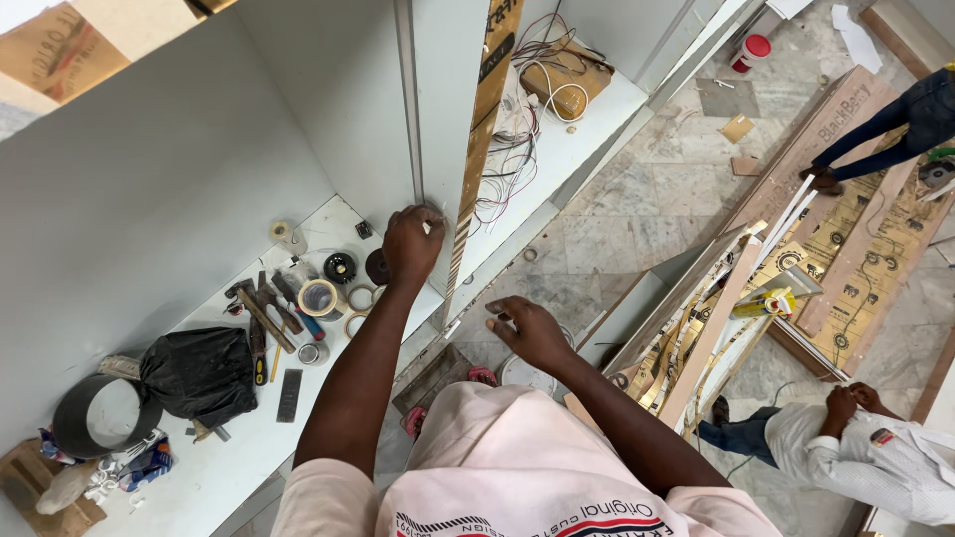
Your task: The person applies a white putty-like substance to the edges and corners of a white cabinet or shelf. They repeatedly tear off small pieces from a larger lump and press them into gaps along the top and side edges.
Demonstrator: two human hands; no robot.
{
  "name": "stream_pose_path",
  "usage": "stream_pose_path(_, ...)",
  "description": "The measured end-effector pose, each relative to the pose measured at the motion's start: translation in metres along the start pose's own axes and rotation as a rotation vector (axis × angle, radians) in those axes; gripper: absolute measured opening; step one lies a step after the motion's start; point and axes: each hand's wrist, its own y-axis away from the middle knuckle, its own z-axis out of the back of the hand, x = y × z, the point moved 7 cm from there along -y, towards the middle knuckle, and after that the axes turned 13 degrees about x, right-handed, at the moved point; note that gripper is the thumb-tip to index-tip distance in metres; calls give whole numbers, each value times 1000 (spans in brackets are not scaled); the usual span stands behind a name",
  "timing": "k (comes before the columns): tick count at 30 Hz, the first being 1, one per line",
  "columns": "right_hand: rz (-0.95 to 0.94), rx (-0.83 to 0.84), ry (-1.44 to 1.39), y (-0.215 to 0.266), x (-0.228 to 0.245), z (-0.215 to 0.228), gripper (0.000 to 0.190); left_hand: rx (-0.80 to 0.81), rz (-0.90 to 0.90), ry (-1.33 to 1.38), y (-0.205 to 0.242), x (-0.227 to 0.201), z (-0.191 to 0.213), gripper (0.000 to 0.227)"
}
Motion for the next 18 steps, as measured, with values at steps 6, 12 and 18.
stream_pose_path(6, -23, -157, -238, -34, -24, 12, 36, 53, -14, 45, 37, -15, -3, 3)
stream_pose_path(12, -184, -155, -736, -104, -32, 10, 39, -16, -142, 15, 52, -38, -16, 8)
stream_pose_path(18, -157, -306, -525, -131, -34, 31, 31, 16, -72, 6, 64, -59, -36, 9)
